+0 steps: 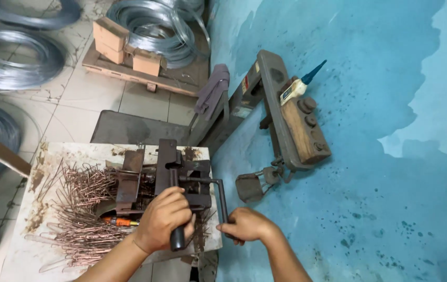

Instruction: Operating a manual machine to bend or cut small wire pieces.

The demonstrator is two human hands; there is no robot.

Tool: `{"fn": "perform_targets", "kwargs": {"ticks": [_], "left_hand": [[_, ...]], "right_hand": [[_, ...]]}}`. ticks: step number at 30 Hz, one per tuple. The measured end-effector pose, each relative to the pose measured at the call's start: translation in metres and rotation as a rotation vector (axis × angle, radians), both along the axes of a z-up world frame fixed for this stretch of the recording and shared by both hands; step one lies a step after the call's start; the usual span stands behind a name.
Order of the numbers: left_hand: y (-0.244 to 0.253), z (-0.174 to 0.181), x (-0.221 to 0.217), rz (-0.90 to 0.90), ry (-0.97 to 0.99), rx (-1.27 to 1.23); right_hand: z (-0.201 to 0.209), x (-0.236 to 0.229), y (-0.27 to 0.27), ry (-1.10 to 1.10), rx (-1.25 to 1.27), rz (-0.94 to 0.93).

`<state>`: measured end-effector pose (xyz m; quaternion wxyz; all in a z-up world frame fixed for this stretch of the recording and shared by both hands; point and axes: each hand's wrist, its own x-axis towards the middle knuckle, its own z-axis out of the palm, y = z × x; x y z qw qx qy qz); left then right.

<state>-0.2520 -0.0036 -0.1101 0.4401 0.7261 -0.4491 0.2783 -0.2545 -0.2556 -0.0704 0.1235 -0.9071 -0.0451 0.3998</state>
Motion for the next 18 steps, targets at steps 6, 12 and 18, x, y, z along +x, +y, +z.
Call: {"fn": "perform_targets", "kwargs": {"ticks": [6, 12, 18], "left_hand": [[-0.018, 0.040, 0.053, 0.213, 0.197, -0.134], [-0.009, 0.084, 0.132, 0.535, 0.564, -0.088], [0.015, 0.057, 0.197, 0.640, 0.654, 0.023]], "right_hand": [[-0.037, -0.008, -0.024, 0.011, 0.029, -0.190], [-0.052, -0.009, -0.027, 0.052, 0.052, -0.278], [-0.090, -0.010, -0.030, -0.049, -0.011, -0.243]]}}
